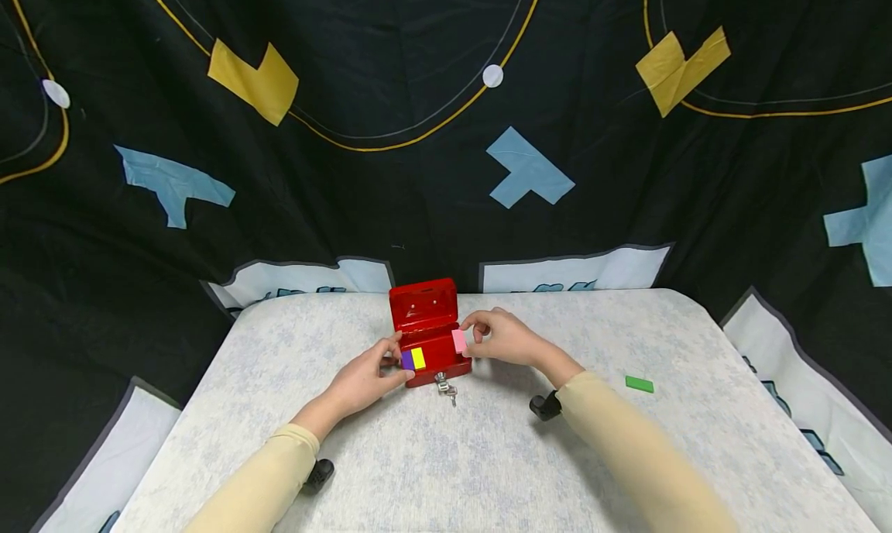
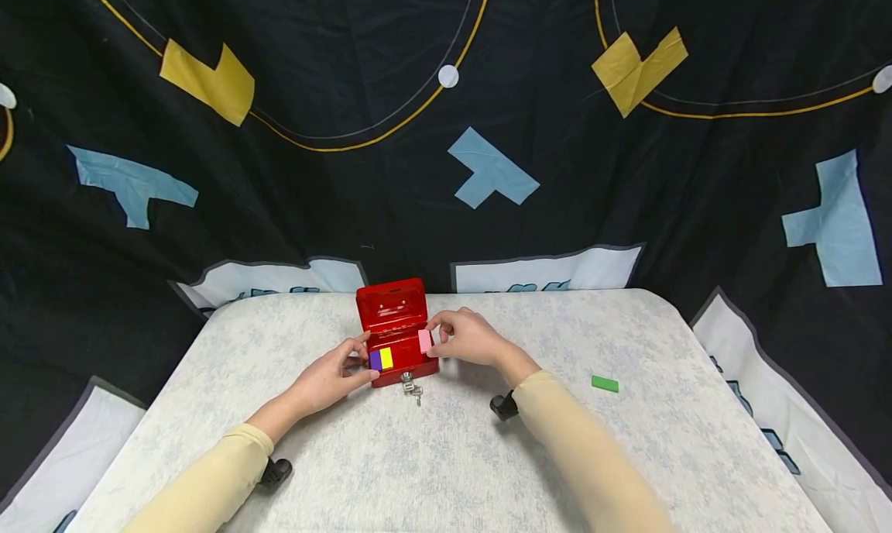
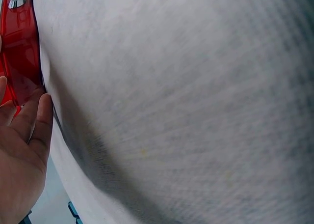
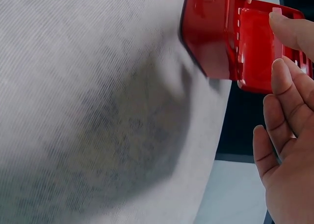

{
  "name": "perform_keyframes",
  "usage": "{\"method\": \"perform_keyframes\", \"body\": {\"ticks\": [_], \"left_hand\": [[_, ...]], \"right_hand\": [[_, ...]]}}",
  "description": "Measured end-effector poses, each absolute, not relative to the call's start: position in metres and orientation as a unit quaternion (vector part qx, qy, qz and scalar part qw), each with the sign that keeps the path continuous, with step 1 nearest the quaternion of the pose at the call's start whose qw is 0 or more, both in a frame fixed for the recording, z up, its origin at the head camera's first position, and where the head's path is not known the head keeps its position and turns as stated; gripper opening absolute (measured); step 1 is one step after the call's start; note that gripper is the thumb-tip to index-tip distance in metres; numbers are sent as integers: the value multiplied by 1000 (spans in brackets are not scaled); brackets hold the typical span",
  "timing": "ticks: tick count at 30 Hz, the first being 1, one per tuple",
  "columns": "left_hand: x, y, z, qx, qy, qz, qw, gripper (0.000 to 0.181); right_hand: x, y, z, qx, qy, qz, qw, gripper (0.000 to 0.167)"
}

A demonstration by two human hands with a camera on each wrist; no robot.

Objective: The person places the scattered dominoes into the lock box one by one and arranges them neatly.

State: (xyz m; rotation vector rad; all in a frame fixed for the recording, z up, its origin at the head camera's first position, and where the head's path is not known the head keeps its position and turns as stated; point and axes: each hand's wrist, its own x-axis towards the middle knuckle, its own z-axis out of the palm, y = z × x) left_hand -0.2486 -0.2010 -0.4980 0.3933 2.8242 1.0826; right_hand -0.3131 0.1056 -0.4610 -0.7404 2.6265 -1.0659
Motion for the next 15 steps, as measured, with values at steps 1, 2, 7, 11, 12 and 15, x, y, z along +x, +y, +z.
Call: {"method": "perform_keyframes", "body": {"ticks": [1,2,7,11,12,15], "left_hand": [[-249,-201,-498,129,925,355,46,37],[-248,-201,-498,128,925,356,46,37],[-249,-201,-497,128,925,354,44,37],[-249,-201,-497,127,926,354,45,37],[-249,-201,-497,127,926,354,46,38],[-249,-201,-497,126,926,352,48,38]], "right_hand": [[-313,104,-461,-251,891,-362,106,37],[-313,102,-461,-251,891,-362,106,38],[-314,92,-460,-254,896,-353,92,40],[-316,85,-462,-259,898,-347,80,39],[-317,83,-463,-261,899,-343,77,38],[-320,78,-465,-269,900,-336,72,36]]}}
